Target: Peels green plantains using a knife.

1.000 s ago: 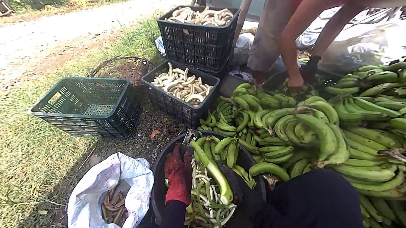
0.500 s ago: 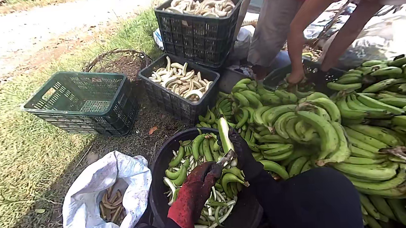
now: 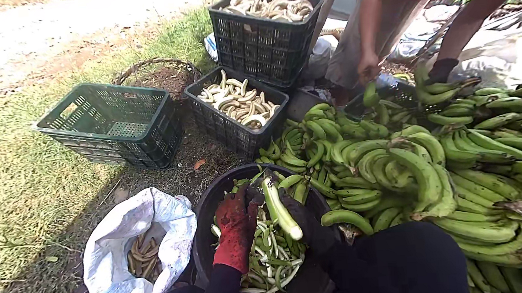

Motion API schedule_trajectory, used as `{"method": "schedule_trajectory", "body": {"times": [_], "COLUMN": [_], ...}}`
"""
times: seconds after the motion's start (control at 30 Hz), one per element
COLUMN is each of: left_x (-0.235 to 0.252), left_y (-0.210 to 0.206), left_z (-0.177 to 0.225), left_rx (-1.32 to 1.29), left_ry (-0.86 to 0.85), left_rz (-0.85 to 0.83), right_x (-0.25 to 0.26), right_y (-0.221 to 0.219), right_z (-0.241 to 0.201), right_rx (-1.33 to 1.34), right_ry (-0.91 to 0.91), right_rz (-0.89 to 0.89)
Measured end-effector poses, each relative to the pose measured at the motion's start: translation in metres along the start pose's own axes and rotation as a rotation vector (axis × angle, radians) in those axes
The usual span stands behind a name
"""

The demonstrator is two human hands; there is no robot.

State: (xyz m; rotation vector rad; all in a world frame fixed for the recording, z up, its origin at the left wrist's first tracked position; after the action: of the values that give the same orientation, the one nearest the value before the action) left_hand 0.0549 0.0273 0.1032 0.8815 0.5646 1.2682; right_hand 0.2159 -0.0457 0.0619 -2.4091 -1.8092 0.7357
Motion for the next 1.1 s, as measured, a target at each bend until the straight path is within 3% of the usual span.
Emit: {"method": "schedule_trajectory", "body": {"times": [0.07,0.13,0.23,0.33,0.5,0.6,0.7,0.87,0.93,1.0,1.1], "left_x": [0.013,0.008,-0.018,-0.040,-0.047,-0.042,-0.028,0.006,0.015,0.014,0.001], "left_y": [0.008,0.008,0.004,-0.005,-0.001,-0.001,-0.003,0.004,0.004,0.003,-0.001], "left_z": [-0.012,-0.016,-0.002,0.011,0.021,0.018,0.012,0.001,-0.010,-0.013,0.003], "left_rx": [-0.062,-0.151,-0.252,-0.261,-0.201,-0.188,-0.155,-0.012,-0.040,-0.102,-0.164], "left_ry": [0.065,0.023,-0.041,-0.123,-0.103,-0.065,-0.036,0.008,0.009,-0.018,-0.064], "left_rz": [0.031,0.010,-0.127,-0.187,-0.142,-0.136,-0.143,-0.157,-0.092,-0.045,-0.112], "right_x": [-0.012,-0.009,0.006,0.029,0.047,0.041,0.033,0.013,-0.001,-0.002,0.022], "right_y": [-0.003,0.003,0.005,0.006,0.004,-0.003,-0.009,-0.007,-0.007,-0.001,0.013], "right_z": [0.016,0.024,0.001,-0.031,-0.065,-0.066,-0.050,-0.005,-0.002,0.001,-0.004], "right_rx": [-0.098,0.006,0.208,0.367,0.438,0.327,0.159,-0.114,-0.282,-0.309,-0.233], "right_ry": [-0.007,-0.012,0.071,0.252,0.458,0.481,0.394,0.093,-0.059,-0.062,0.133], "right_rz": [-0.083,-0.083,0.087,0.120,0.506,0.622,0.522,-0.116,-0.249,-0.223,0.099]}}
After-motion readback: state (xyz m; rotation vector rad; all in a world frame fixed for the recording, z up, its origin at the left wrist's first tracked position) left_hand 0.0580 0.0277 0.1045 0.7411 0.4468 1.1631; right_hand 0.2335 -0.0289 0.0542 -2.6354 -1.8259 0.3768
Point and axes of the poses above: each hand's wrist, its own x-axis towards the middle knuckle, its own y-axis out of the back of the hand, z = x × y, the point moved 3 cm from there along x, towards the middle knuckle, and after that the axes turned 6 degrees about z, right-handed, at the moved point
